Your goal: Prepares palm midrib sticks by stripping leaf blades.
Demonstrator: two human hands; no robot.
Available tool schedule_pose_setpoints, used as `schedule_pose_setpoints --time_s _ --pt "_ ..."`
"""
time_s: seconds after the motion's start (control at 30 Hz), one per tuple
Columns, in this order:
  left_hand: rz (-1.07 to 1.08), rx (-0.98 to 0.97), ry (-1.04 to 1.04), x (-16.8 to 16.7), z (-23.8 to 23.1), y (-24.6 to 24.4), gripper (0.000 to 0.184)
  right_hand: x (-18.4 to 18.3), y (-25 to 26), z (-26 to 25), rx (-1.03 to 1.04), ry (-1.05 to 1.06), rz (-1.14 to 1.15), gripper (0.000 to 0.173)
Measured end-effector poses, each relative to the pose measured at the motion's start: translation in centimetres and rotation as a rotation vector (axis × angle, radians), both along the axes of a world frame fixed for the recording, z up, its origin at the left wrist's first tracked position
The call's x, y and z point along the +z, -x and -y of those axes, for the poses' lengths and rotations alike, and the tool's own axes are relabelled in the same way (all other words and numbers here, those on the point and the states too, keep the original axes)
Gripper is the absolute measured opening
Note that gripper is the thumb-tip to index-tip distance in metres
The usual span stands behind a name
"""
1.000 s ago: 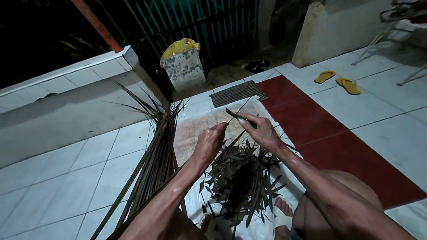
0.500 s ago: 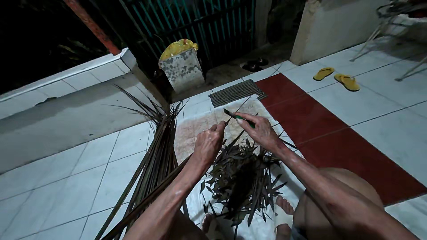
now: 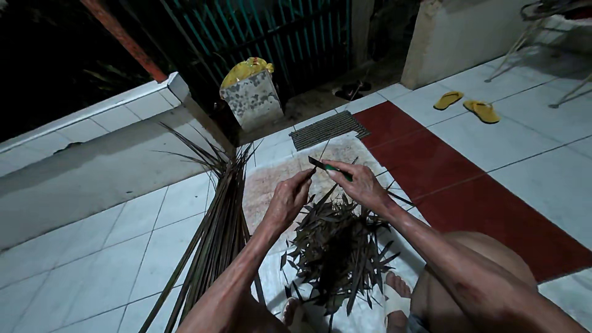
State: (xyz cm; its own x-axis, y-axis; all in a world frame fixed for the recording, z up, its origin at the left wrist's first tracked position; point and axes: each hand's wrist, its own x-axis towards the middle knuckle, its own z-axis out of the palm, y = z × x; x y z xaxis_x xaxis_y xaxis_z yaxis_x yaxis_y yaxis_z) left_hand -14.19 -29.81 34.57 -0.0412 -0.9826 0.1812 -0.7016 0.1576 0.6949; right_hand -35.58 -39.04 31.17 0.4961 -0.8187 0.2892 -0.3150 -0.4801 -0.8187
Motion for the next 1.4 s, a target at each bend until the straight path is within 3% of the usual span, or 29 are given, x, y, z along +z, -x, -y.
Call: schedule_pose_setpoints --time_s 0.57,0.73,0.87,1.4 --pt "0.153 -0.033 0.035 -0.1 -0.7 0.6 0.037 0.3 1.2 1.1 0.054 -0.054 0.084 0.035" --pt "0.443 0.076 0.242 -1.2 -0.5 1.1 0.038 0.7 1.1 0.3 0.046 -0.031 -0.027 0.034" --pt "0.565 0.133 0.273 -1.8 -0.3 2.0 0.04 0.7 0.8 0.1 0.028 0.017 -0.043 0.035" --pt "0.582 0.122 0.351 -1.6 -0.3 3.0 0.04 0.9 1.4 0.5 -0.065 0.021 0.024 0.034"
